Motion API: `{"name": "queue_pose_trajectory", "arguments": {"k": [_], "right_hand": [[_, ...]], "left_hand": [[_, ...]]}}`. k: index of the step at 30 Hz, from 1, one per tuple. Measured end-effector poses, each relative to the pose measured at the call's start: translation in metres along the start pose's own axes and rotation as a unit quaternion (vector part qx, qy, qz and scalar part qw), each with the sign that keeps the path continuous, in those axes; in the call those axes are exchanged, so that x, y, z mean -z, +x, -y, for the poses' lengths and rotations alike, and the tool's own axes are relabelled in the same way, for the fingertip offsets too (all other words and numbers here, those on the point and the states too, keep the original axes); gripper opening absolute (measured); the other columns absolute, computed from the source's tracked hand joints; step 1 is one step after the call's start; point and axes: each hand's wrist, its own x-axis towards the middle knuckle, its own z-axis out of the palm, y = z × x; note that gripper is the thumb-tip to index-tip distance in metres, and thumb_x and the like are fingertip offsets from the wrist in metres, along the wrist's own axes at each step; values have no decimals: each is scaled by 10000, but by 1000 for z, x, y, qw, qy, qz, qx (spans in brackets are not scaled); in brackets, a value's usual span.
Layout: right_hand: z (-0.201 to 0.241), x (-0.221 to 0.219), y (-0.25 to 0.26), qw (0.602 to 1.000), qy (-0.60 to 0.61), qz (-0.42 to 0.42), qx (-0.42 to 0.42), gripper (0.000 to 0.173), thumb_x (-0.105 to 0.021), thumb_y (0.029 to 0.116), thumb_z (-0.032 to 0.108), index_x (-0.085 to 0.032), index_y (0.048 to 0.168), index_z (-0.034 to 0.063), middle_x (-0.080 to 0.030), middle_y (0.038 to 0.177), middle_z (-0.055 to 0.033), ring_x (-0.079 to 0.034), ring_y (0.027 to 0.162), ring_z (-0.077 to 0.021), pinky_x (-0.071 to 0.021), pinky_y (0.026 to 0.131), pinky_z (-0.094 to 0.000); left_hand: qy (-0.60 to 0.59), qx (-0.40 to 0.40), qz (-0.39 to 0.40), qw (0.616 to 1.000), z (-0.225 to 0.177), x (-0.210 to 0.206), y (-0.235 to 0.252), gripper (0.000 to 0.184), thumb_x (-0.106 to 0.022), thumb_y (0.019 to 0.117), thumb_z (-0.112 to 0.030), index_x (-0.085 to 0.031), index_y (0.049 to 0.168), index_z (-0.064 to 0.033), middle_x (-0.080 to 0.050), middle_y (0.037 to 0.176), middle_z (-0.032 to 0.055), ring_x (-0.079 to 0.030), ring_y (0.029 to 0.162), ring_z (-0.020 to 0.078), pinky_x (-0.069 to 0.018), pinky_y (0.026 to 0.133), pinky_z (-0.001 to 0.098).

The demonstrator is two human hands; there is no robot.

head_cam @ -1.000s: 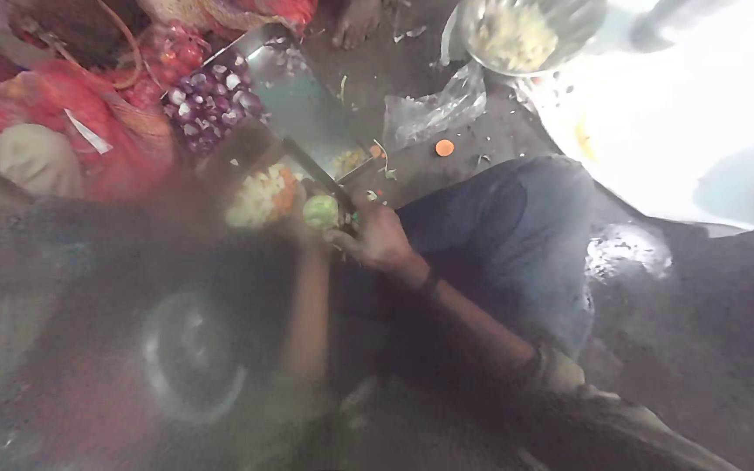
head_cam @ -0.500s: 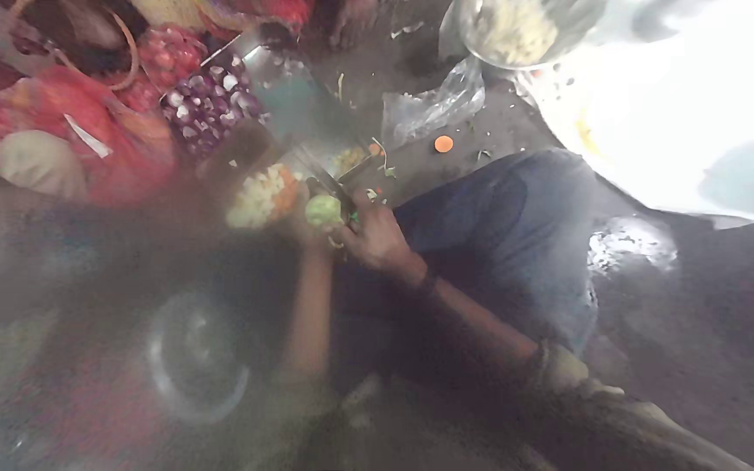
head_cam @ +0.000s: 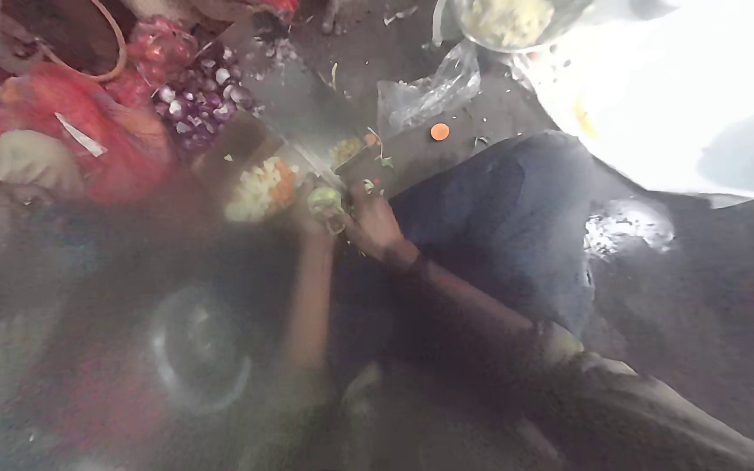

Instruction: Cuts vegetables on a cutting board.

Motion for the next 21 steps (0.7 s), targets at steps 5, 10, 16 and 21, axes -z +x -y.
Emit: {"name": "queue_pose_trajectory", "arguments": {"k": [5, 10, 16, 21], "right_hand": [[2, 3, -4, 1000, 7, 8, -7, 531, -601, 983, 579, -583, 1179, 86, -618, 705, -91, -655, 601, -292, -541, 512, -509], [-1, 6, -4, 1000, 3, 4, -5, 586, -571, 961, 668, -616, 1183, 127, -623, 694, -79, -642, 574, -275, -529, 489, -508], [0, 14, -5, 1000, 27, 7, -9, 416, -656, 970, 529, -633, 1109, 138, -602, 648, -72, -612, 512, -256, -505, 442, -480], [-5, 12, 1, 999, 18, -11, 31, 521, -626, 950, 623, -651, 1076, 118, -585, 618, -54, -605, 508, -242, -496, 443, -467]], "left_hand": [[23, 54, -44, 997, -6, -4, -1, 222, -605, 1010, -389, -689, 1042, -186, -675, 817, -32, -644, 645, 49, -560, 559, 232], [-1, 6, -51, 999, -1, -6, 11, 222, -510, 1054, -239, -671, 979, -104, -686, 786, 8, -676, 677, 86, -595, 613, 264], [23, -37, -41, 998, -4, -11, 13, 275, -483, 1071, -216, -687, 932, -95, -686, 758, 0, -668, 659, 77, -592, 616, 255], [15, -33, -64, 997, -1, -9, 17, 244, -488, 1057, -189, -670, 959, -60, -683, 750, 20, -676, 663, 99, -604, 627, 285]]}}
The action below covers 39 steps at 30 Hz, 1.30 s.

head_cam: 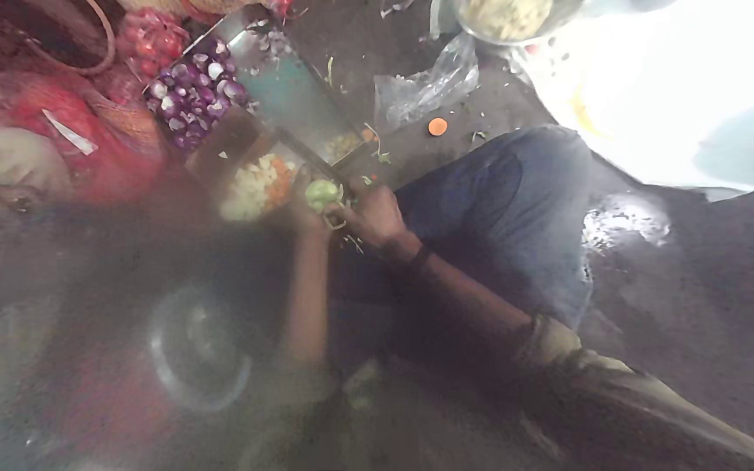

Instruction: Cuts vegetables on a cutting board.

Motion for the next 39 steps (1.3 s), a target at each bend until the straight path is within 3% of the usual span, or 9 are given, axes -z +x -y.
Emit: {"name": "queue_pose_trajectory", "arguments": {"k": [3, 8, 13, 17, 21, 25, 30, 34, 39], "right_hand": [[-3, -5, 11, 1000, -17, -4, 4, 526, -637, 931, 608, -658, 1044, 94, -610, 645, -59, -642, 586, -266, -523, 540, -511], [-1, -4, 8, 1000, 23, -14, 7, 514, -686, 908, 572, -655, 1095, 94, -620, 671, -60, -636, 579, -246, -515, 514, -484], [2, -2, 4, 999, -28, -14, 26, 411, -664, 957, 483, -669, 1128, 109, -643, 693, -70, -659, 611, -274, -525, 532, -509], [5, -2, -3, 1000, -2, -18, 14, 365, -670, 975, 464, -644, 1122, 131, -626, 664, -73, -629, 534, -257, -515, 460, -486], [3, -2, -2, 998, -42, -21, 51, 412, -667, 962, 524, -661, 1110, 140, -643, 704, -68, -644, 569, -263, -517, 478, -492], [-10, 9, 12, 989, -74, 9, 124, 435, -669, 935, 571, -701, 1074, 160, -664, 725, -54, -678, 643, -263, -546, 557, -516], [-21, 18, 21, 983, -61, 17, 170, 326, -688, 945, 456, -731, 1101, 173, -718, 808, -48, -710, 714, -252, -567, 615, -535], [-23, 20, 24, 992, -25, 3, 124, 550, -714, 843, 583, -694, 1146, 125, -688, 741, -60, -688, 666, -262, -549, 576, -541], [-13, 26, 18, 995, -29, 0, 92, 626, -755, 773, 612, -660, 1140, 113, -664, 768, -67, -676, 694, -270, -532, 565, -515]], "left_hand": [[1, 3, 0, 1000, -2, -1, 0, 229, -496, 1053, -189, -669, 966, -68, -686, 754, 22, -680, 665, 101, -607, 628, 292], [-52, 18, 28, 998, 1, 0, 1, 245, -462, 1055, -173, -657, 938, -84, -686, 759, 15, -677, 668, 82, -600, 625, 264], [38, 4, 39, 999, -2, 9, -13, 229, -491, 1060, -295, -673, 1030, -159, -691, 828, -41, -664, 689, 36, -586, 618, 231], [32, 11, 15, 999, 6, 7, -19, 242, -480, 1065, -358, -647, 1137, -198, -689, 932, -39, -662, 770, 51, -581, 671, 260], [-29, 7, -53, 998, 9, -4, -10, 221, -442, 1070, -214, -612, 1148, -97, -698, 973, 42, -696, 865, 121, -613, 761, 335], [-41, 2, -106, 994, 8, -11, -1, 232, -303, 1109, -183, -521, 1089, -104, -610, 833, 15, -636, 706, 80, -574, 624, 268], [-139, 46, -17, 989, 11, -3, 4, 398, -244, 1133, -328, -573, 1017, -137, -645, 827, 10, -665, 766, 118, -592, 690, 305], [-81, 11, -6, 997, 7, -4, -2, 327, -336, 1110, -242, -626, 1092, -93, -695, 887, 37, -696, 797, 128, -617, 712, 332], [-31, 19, 73, 997, -3, -4, -20, 312, -452, 1087, -405, -685, 1068, -199, -713, 862, -55, -693, 728, 32, -610, 655, 232]]}}
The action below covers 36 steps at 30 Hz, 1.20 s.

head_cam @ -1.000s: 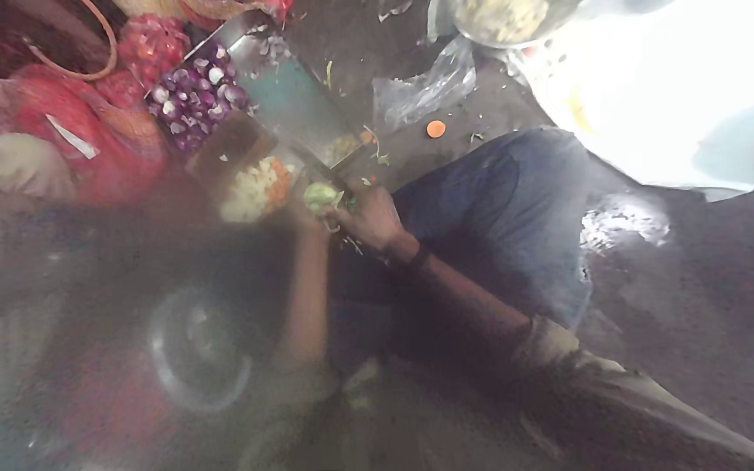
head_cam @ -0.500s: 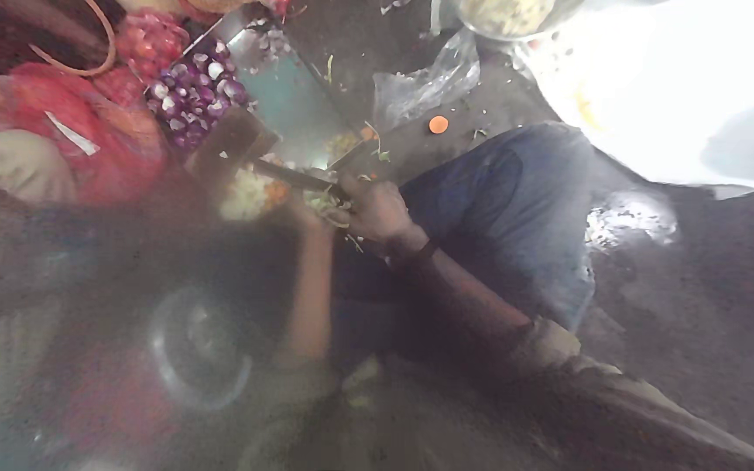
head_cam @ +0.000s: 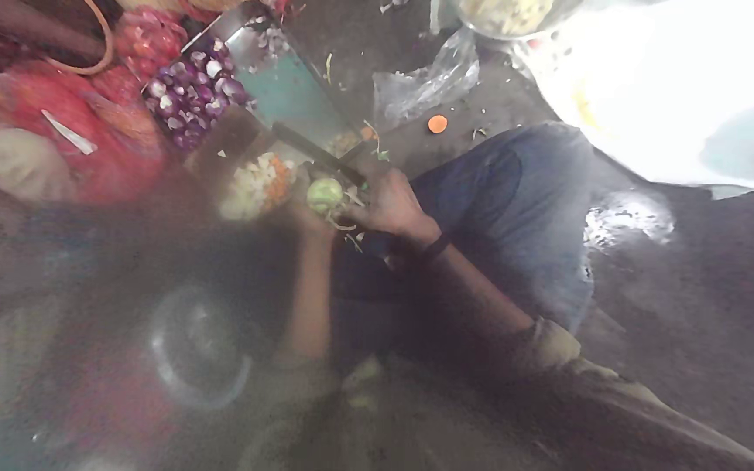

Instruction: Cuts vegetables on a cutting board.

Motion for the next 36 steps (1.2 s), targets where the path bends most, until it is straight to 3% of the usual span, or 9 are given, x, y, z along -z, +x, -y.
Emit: {"name": "queue_pose_trajectory", "arguments": {"k": [3, 7, 9, 12, 15, 23, 29, 33, 36], "right_hand": [[4, -4, 5, 1000, 12, 7, -16, 622, -775, 759, 634, -674, 1101, 124, -687, 799, -58, -692, 735, -261, -561, 622, -533], [19, -8, -7, 998, 11, 7, -60, 502, -761, 817, 541, -649, 1104, 145, -627, 687, -57, -643, 600, -257, -508, 514, -507], [19, -10, -12, 998, 9, 5, -54, 500, -728, 868, 546, -632, 1128, 130, -618, 682, -68, -631, 566, -256, -506, 479, -485], [15, -12, -7, 999, -7, 16, -38, 555, -661, 906, 595, -633, 1141, 93, -641, 731, -94, -668, 650, -297, -526, 544, -516], [12, -14, -7, 999, -20, 26, -42, 541, -668, 919, 585, -643, 1162, 102, -657, 746, -104, -681, 671, -314, -537, 569, -535], [26, -17, -21, 992, -18, 52, -113, 498, -634, 966, 527, -583, 1246, 119, -634, 732, -119, -650, 601, -330, -524, 509, -534], [35, -30, -24, 983, 15, 58, -171, 456, -635, 1009, 425, -526, 1340, 131, -659, 782, -141, -679, 644, -339, -561, 547, -545], [32, -41, -19, 986, -23, 49, -158, 445, -579, 1035, 411, -553, 1330, 78, -669, 811, -152, -701, 735, -358, -568, 619, -559], [35, -41, -23, 986, -17, 59, -154, 455, -539, 1057, 434, -542, 1322, 64, -667, 831, -164, -703, 756, -372, -576, 638, -565]], "left_hand": [[1, -30, 13, 999, 2, 1, 2, 318, -418, 1104, -357, -681, 1034, -192, -704, 849, -65, -681, 739, 12, -597, 681, 213], [-30, -78, -51, 995, 14, 1, 17, 258, -435, 1058, -154, -668, 989, -65, -713, 835, 28, -704, 772, 98, -616, 728, 289], [-1, -68, -78, 995, 12, 1, 16, 234, -480, 1064, -180, -671, 1030, -51, -720, 863, 49, -709, 789, 121, -622, 732, 318], [103, -17, -23, 994, 2, 11, 0, 289, -503, 1074, -385, -693, 1125, -173, -710, 939, -29, -684, 822, 65, -598, 734, 278], [105, 36, 5, 994, -5, 11, -1, 235, -480, 1067, -306, -675, 1065, -174, -696, 866, -44, -672, 744, 45, -590, 667, 247], [67, 61, -99, 991, -1, 3, 17, 178, -497, 1038, -133, -643, 959, -69, -665, 741, 26, -655, 624, 95, -583, 568, 268], [44, 62, -109, 991, 6, 6, 13, 147, -516, 1037, -160, -639, 996, -89, -655, 783, 11, -645, 656, 85, -574, 603, 253], [62, 55, -178, 980, 4, -4, 14, 160, -521, 1045, -137, -626, 954, -58, -639, 724, 24, -628, 590, 91, -560, 538, 253], [129, 27, -237, 963, 7, -6, 12, 159, -544, 1045, -159, -644, 985, -52, -639, 765, 29, -631, 636, 91, -568, 585, 265]]}}
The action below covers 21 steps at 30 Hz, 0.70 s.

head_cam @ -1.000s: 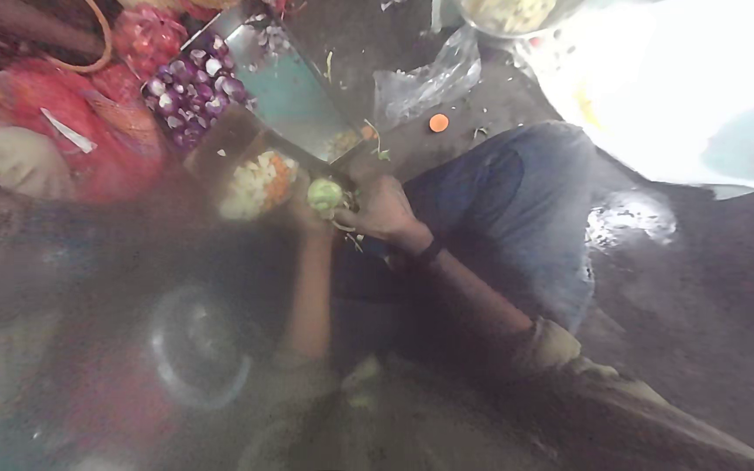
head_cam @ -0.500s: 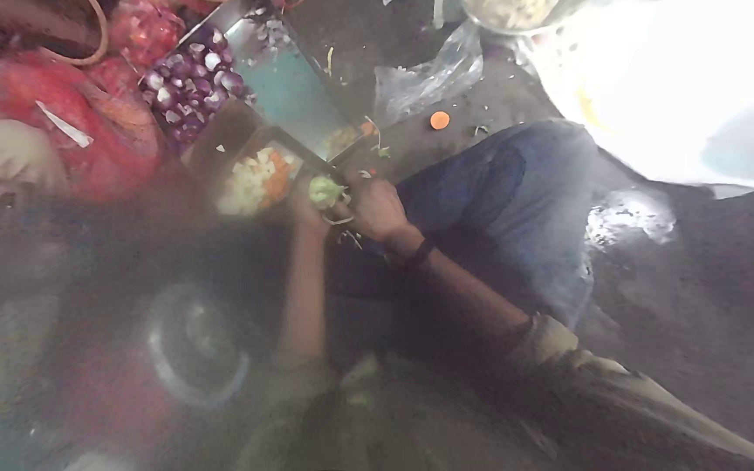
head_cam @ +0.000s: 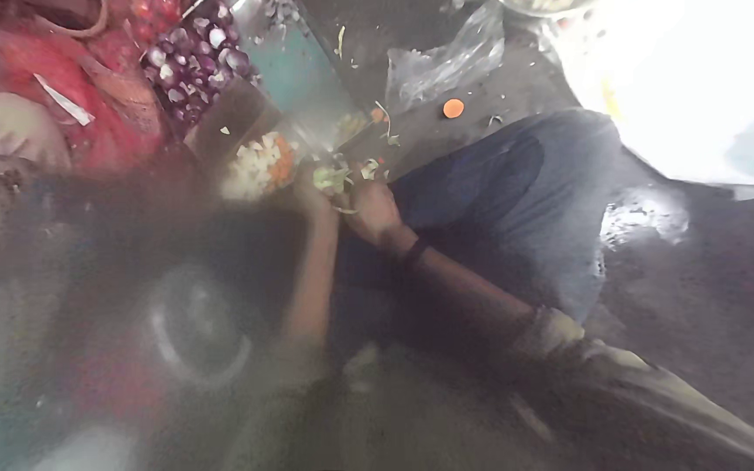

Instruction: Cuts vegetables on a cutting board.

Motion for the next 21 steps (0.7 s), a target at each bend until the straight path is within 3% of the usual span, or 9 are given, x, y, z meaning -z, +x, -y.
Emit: {"name": "queue_pose_trajectory", "arguments": {"k": [2, 4, 7, 8, 10, 12, 15, 19, 21], "right_hand": [[1, -1, -5, 1000, 1, 17, -4, 502, -511, 1069, 453, -533, 1364, 47, -675, 869, -183, -705, 787, -387, -580, 668, -580], [1, -3, -6, 1000, 6, 20, -1, 512, -475, 1080, 469, -563, 1322, 26, -672, 860, -187, -702, 778, -389, -577, 666, -579], [4, -3, -9, 997, 72, 20, 2, 561, -411, 1095, 511, -596, 1292, 19, -673, 890, -185, -699, 795, -360, -582, 706, -558], [6, -2, -10, 995, 100, 25, -4, 576, -398, 1092, 527, -604, 1304, 32, -679, 891, -176, -700, 799, -341, -587, 724, -544], [7, 1, -7, 990, 138, 33, 3, 603, -377, 1093, 540, -612, 1304, 26, -682, 850, -156, -702, 756, -306, -593, 698, -520], [0, 2, 9, 991, 132, 20, 25, 619, -360, 1091, 521, -650, 1286, 10, -704, 855, -142, -712, 803, -296, -587, 763, -531], [-11, 11, 22, 995, 94, 3, 34, 621, -344, 1070, 556, -670, 1196, 41, -686, 853, -130, -700, 824, -307, -570, 765, -557], [-15, 17, 20, 996, 91, -6, 23, 733, -468, 978, 702, -645, 1317, 77, -706, 906, -124, -704, 862, -296, -567, 786, -570], [-15, 16, 23, 997, 81, 2, 12, 783, -459, 958, 733, -657, 1307, 61, -713, 917, -135, -708, 881, -307, -567, 798, -571]], "left_hand": [[67, -45, -26, 996, 1, 3, -1, 202, -544, 1055, -183, -675, 1056, -29, -672, 885, 58, -661, 779, 112, -583, 720, 297], [136, -113, -5, 984, 2, 8, -2, 288, -469, 1074, -203, -689, 1095, -19, -669, 977, 67, -649, 895, 118, -560, 846, 322], [101, -257, 27, 961, 8, 10, 4, 355, -347, 1082, -141, -657, 920, -77, -629, 814, -41, -627, 782, 24, -553, 773, 223], [66, -311, 48, 947, 9, 11, 7, 372, -309, 1078, -114, -641, 912, -87, -620, 810, -64, -616, 786, 6, -540, 778, 201], [38, -385, 77, 919, 10, 12, 9, 368, -274, 1072, -117, -626, 994, -43, -618, 896, -40, -615, 867, 18, -527, 845, 202], [22, -429, 106, 897, 12, 6, 11, 347, -298, 1091, -178, -585, 1067, 16, -593, 990, 15, -591, 958, 55, -504, 913, 227], [6, -391, 130, 911, 12, -8, 2, 269, -328, 1083, -183, -515, 1137, 3, -562, 1031, 1, -573, 988, 30, -493, 932, 206], [10, -306, 217, 927, 16, -2, 7, 323, -355, 1083, -278, -561, 1195, -56, -600, 1058, -14, -600, 983, 53, -522, 913, 256], [18, -279, 216, 935, 16, 0, 8, 364, -304, 1093, -270, -606, 1137, -72, -645, 983, -18, -640, 916, 62, -562, 865, 282]]}}
